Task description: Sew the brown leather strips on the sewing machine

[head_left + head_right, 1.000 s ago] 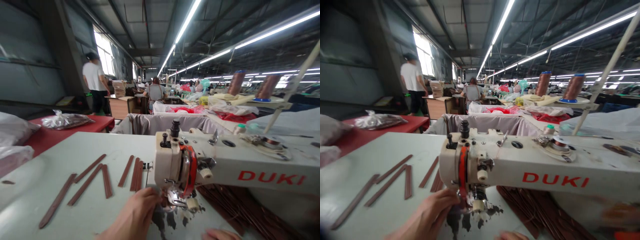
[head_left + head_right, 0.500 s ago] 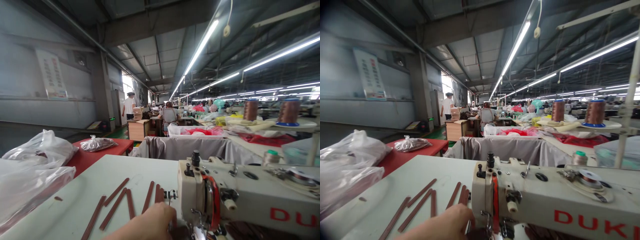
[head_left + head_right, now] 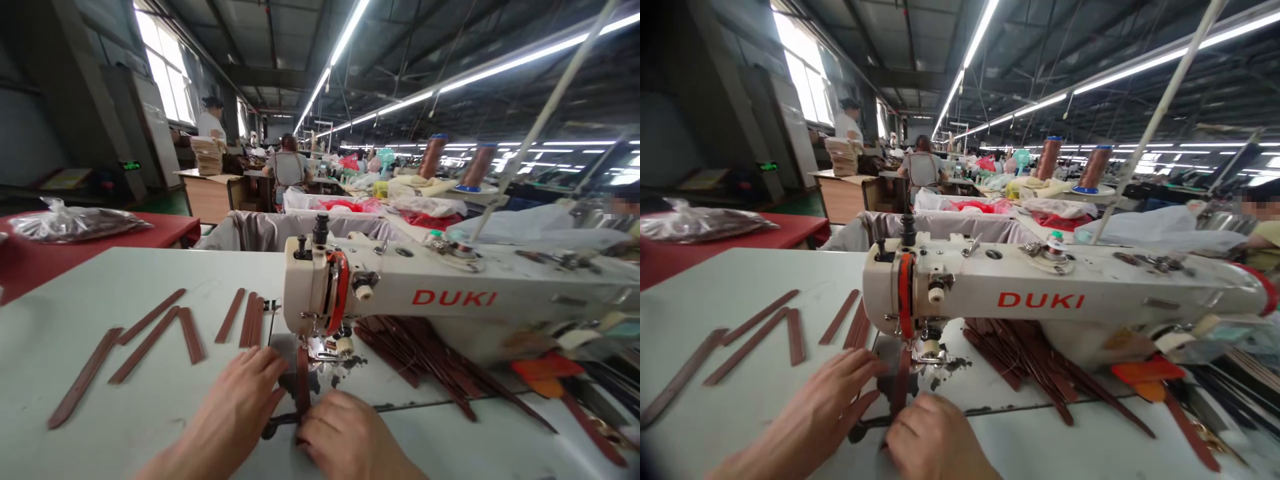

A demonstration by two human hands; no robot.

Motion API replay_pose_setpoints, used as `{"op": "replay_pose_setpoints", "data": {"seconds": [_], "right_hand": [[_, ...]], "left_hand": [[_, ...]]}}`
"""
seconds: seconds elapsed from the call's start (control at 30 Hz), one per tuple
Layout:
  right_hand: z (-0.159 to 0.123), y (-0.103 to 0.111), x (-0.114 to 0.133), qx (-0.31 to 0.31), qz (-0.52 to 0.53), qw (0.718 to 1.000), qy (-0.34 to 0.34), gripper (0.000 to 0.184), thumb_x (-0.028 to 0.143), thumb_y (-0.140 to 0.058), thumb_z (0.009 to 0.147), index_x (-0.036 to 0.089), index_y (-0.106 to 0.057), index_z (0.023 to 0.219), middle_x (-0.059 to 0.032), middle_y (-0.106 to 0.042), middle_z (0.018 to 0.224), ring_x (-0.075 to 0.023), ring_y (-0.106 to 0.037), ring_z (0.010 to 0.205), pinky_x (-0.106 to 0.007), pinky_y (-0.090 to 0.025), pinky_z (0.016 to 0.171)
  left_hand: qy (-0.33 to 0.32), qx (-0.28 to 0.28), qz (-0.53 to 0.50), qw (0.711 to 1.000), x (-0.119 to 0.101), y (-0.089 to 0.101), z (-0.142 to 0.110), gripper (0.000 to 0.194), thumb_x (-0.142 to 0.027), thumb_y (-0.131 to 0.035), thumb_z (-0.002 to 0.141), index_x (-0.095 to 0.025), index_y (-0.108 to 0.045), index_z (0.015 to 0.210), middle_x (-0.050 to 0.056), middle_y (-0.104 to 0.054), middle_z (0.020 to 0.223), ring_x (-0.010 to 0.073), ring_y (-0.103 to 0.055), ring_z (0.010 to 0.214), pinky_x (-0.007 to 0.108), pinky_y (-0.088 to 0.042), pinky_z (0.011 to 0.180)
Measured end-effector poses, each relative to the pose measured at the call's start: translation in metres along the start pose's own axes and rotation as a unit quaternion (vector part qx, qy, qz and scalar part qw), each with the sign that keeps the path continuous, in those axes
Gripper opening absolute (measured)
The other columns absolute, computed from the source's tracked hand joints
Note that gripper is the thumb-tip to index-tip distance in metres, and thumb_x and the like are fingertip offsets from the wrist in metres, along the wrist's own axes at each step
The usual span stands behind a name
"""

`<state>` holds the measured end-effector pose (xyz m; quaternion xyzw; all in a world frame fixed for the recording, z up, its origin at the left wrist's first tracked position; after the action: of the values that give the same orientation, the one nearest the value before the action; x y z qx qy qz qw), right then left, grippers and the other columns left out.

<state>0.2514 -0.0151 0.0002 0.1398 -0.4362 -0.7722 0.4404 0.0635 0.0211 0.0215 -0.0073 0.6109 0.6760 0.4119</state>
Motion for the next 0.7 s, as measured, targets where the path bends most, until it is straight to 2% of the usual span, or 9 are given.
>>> {"op": "replay_pose_setpoints", "data": {"seconds": [0.03, 0.1, 0.17, 0.23, 0.33, 0.43, 0.53, 0.7], "right_hand": [[0.000, 0.002, -0.001, 0.000, 0.000, 1.000, -0.002, 0.033, 0.015, -0.038, 0.096, 0.017, -0.065, 0.077, -0.0039, -0.064, 0.068, -0.0158, -0.059, 0.065, -0.024, -0.051, 0.062], [0.000, 0.001, -0.003, -0.006, 0.003, 1.000, 0.004, 0.032, 0.013, -0.039, 0.094, 0.016, -0.064, 0.074, -0.0041, -0.064, 0.067, -0.0160, -0.059, 0.065, -0.024, -0.051, 0.064], [-0.002, -0.003, -0.005, -0.012, 0.005, 1.000, 0.008, 0.030, 0.010, -0.040, 0.092, 0.015, -0.063, 0.074, -0.0044, -0.064, 0.067, -0.0157, -0.060, 0.067, -0.024, -0.052, 0.066], [-0.005, -0.009, -0.007, -0.021, 0.003, 1.000, 0.004, 0.027, 0.009, -0.042, 0.091, 0.015, -0.063, 0.075, -0.0046, -0.064, 0.068, -0.0157, -0.061, 0.068, -0.023, -0.052, 0.067], [-0.007, -0.015, -0.012, -0.060, -0.003, 0.998, -0.005, 0.027, 0.008, -0.042, 0.090, 0.016, -0.064, 0.078, -0.0042, -0.064, 0.068, -0.0161, -0.061, 0.066, -0.023, -0.053, 0.063], [-0.007, -0.017, -0.015, -0.097, -0.011, 0.995, -0.001, 0.027, 0.008, -0.041, 0.090, 0.016, -0.064, 0.078, -0.0031, -0.065, 0.065, -0.0159, -0.060, 0.061, -0.023, -0.052, 0.059], [-0.006, -0.018, -0.017, -0.106, -0.016, 0.994, 0.012, 0.027, 0.005, -0.041, 0.089, 0.016, -0.064, 0.079, -0.0031, -0.066, 0.066, -0.0157, -0.061, 0.061, -0.023, -0.053, 0.060], [-0.002, -0.024, -0.015, -0.134, -0.028, 0.991, 0.007, 0.027, 0.009, -0.044, 0.091, 0.017, -0.064, 0.075, -0.0009, -0.066, 0.063, -0.0148, -0.060, 0.057, -0.023, -0.053, 0.056]], "left_hand": [[-0.074, -0.017, 0.046, 0.996, 0.000, -0.001, -0.003, 0.032, -0.010, -0.043, 0.085, -0.018, -0.063, 0.109, 0.010, -0.066, 0.106, 0.0256, -0.063, 0.099, 0.042, -0.052, 0.091], [-0.203, -0.044, 0.125, 0.970, 0.001, -0.010, -0.007, 0.045, -0.003, -0.043, 0.081, -0.017, -0.058, 0.121, 0.009, -0.065, 0.118, 0.0226, -0.062, 0.107, 0.034, -0.051, 0.096], [-0.251, -0.057, 0.165, 0.952, 0.003, -0.020, -0.009, 0.052, -0.002, -0.044, 0.078, -0.013, -0.052, 0.128, 0.009, -0.064, 0.124, 0.0210, -0.059, 0.114, 0.029, -0.049, 0.099], [-0.254, -0.067, 0.181, 0.948, 0.004, -0.026, -0.007, 0.055, -0.002, -0.044, 0.076, -0.013, -0.050, 0.130, 0.009, -0.064, 0.125, 0.0208, -0.059, 0.116, 0.028, -0.047, 0.102], [-0.258, -0.068, 0.193, 0.944, -0.001, -0.024, -0.001, 0.058, -0.001, -0.043, 0.073, -0.013, -0.050, 0.129, 0.009, -0.065, 0.124, 0.0220, -0.059, 0.116, 0.032, -0.044, 0.105], [-0.268, -0.068, 0.203, 0.939, -0.009, -0.017, 0.006, 0.051, -0.001, -0.041, 0.074, -0.009, -0.056, 0.122, 0.012, -0.067, 0.118, 0.0230, -0.062, 0.112, 0.033, -0.045, 0.104], [-0.260, -0.080, 0.196, 0.942, -0.016, -0.012, 0.010, 0.045, 0.000, -0.039, 0.077, -0.005, -0.060, 0.116, 0.015, -0.069, 0.114, 0.0226, -0.064, 0.109, 0.031, -0.044, 0.104], [-0.254, -0.078, 0.188, 0.946, -0.020, -0.011, 0.013, 0.041, -0.002, -0.041, 0.077, -0.007, -0.064, 0.110, 0.015, -0.069, 0.113, 0.0228, -0.066, 0.105, 0.030, -0.044, 0.104]]}}
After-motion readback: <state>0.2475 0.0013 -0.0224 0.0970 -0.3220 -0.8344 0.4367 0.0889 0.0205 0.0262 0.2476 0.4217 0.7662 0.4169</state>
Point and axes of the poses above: each hand's wrist, its own z-axis towards the middle knuckle, its own y-axis out of the back of the hand, x = y × z, the point moved 1 cm from there along z, towards the middle knuckle
